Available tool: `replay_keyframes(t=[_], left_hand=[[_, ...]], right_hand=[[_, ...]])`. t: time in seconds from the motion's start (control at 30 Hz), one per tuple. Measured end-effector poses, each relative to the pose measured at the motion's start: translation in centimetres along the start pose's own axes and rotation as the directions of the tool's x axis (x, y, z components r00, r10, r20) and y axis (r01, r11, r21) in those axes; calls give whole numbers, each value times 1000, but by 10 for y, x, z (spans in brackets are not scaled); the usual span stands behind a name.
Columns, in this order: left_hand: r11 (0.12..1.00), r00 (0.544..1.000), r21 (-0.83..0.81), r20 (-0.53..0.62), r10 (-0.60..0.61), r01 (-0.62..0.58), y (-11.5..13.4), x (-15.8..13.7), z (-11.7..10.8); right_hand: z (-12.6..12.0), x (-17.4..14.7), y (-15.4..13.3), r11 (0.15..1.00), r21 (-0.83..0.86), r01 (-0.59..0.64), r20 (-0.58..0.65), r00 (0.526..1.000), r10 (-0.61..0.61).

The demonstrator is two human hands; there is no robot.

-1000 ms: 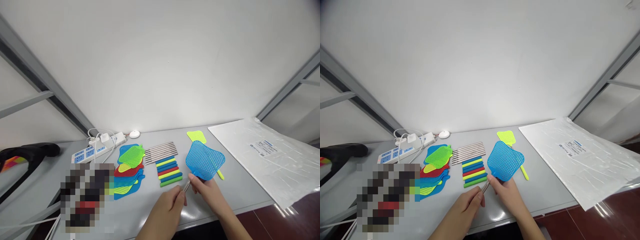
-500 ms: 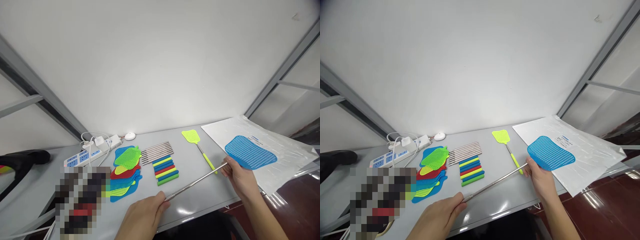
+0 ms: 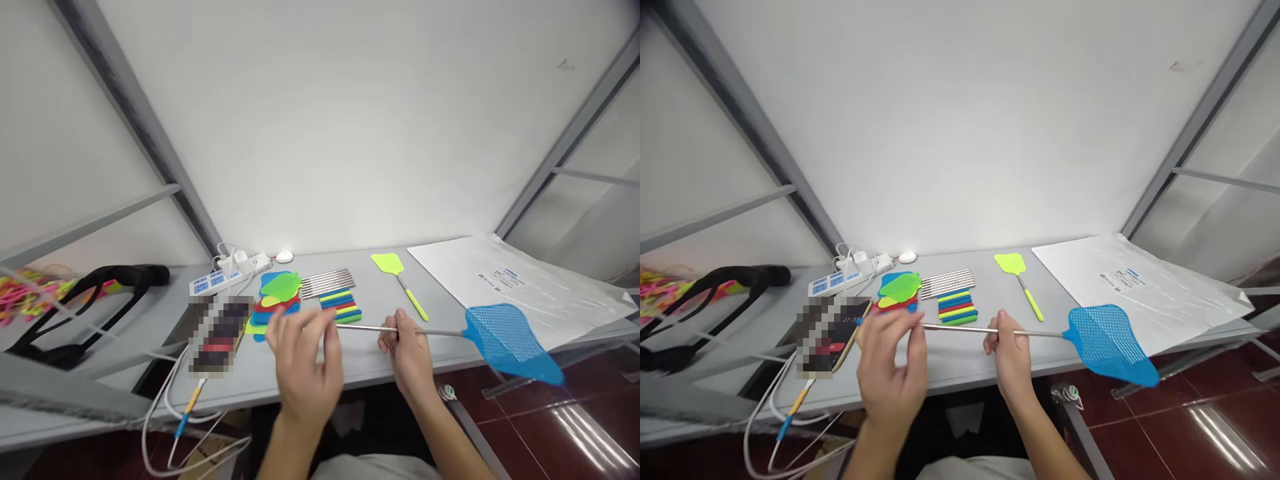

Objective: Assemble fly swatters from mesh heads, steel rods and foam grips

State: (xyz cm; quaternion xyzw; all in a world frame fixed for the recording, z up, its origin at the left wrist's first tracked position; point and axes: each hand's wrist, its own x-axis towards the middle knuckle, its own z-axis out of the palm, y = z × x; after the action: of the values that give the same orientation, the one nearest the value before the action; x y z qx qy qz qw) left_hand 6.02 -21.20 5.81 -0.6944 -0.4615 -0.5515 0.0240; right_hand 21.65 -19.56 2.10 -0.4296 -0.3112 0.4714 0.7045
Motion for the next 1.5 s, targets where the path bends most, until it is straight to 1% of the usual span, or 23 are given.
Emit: replay_keyframes(t=[0.03, 0.07, 0.1, 0.13, 0.17, 0.23, 0.37, 0.43, 0.5, 0.53, 0.6, 0.67, 0.77, 0.87, 1.0, 1.07, 1.17, 1.2, 1.23, 1.27, 1.33, 1.4, 1.5], left_hand=[[985, 998, -174, -65, -22, 11, 6, -16, 8], [938, 998, -346, -27, -49, 37, 11, -33, 16], [869, 994, -483, 61, -92, 110, 14, -49, 25], [782, 968, -575, 198, -153, 241, 16, -65, 32], [667, 917, -631, 321, -238, 395, 16, -76, 37], [493, 836, -677, 408, -367, 546, 15, -88, 42], [364, 788, -743, 346, -509, 562, 10, -75, 27], [275, 753, -791, 320, -575, 546, 7, -62, 12], [209, 713, -842, 259, -652, 497, 0, -49, -6], [194, 691, -864, 217, -690, 464, -5, -43, -14], [222, 646, -897, 87, -759, 382, -15, -34, -28], [251, 630, -905, 25, -776, 345, -22, -28, -36], [220, 588, -920, 13, -808, 323, -22, -27, -36], [197, 583, -917, 47, -811, 348, -15, -30, -27], [182, 614, -893, 124, -780, 411, -2, -41, -10], [161, 636, -868, 206, -744, 470, 6, -48, 0], [113, 639, -815, 350, -685, 568, 15, -57, 10], [118, 634, -813, 344, -693, 570, 16, -57, 11], [135, 629, -822, 307, -714, 554, 16, -56, 10], [164, 625, -834, 249, -740, 527, 15, -54, 7], [227, 625, -850, 145, -767, 476, 9, -46, -1], [249, 633, -858, 109, -766, 449, 4, -37, -12], [266, 644, -867, 80, -761, 422, -1, -27, -26]], right_hand=[[2, -4, 0, 999, 47, 4, -22, 1000, -3], [2, -8, 0, 997, 73, 5, -36, 999, -2], [1, -14, 1, 997, 79, 3, -38, 999, 0], [-1, -21, 2, 997, 74, 1, -35, 999, 2], [-5, -28, 3, 998, 71, 0, -32, 999, 3], [-11, -43, 6, 998, 57, -2, -14, 1000, 3], [-21, -59, 8, 1000, 24, 11, 37, 999, -12], [-31, -54, 0, 998, 32, 61, -11, 998, -60], [-51, -40, -16, 988, 52, 144, -124, 983, -137], [-64, -32, -27, 980, 58, 191, -186, 966, -178], [-92, -16, -47, 956, 66, 287, -301, 919, -255], [-115, -6, -61, 941, 62, 333, -366, 885, -289], [-130, -1, -63, 947, 86, 311, -364, 894, -260], [-117, -5, -53, 953, 131, 272, -320, 922, -220], [-76, -25, -33, 978, 120, 172, -174, 973, -150], [-53, -39, -21, 989, 75, 125, -125, 985, -115], [-29, -57, -7, 999, 36, 31, 51, 998, -33], [-26, -60, -5, 1000, 22, 0, 135, 991, -3], [-25, -61, -4, 1000, -9, 3, 159, 987, -1], [-27, -61, -6, 999, -37, 24, 145, 989, -18], [-36, -56, -13, 991, -85, 104, 20, 995, -102], [-48, -48, -22, 980, -93, 173, -106, 978, -182], [-61, -39, -32, 972, -71, 225, -180, 955, -235]])
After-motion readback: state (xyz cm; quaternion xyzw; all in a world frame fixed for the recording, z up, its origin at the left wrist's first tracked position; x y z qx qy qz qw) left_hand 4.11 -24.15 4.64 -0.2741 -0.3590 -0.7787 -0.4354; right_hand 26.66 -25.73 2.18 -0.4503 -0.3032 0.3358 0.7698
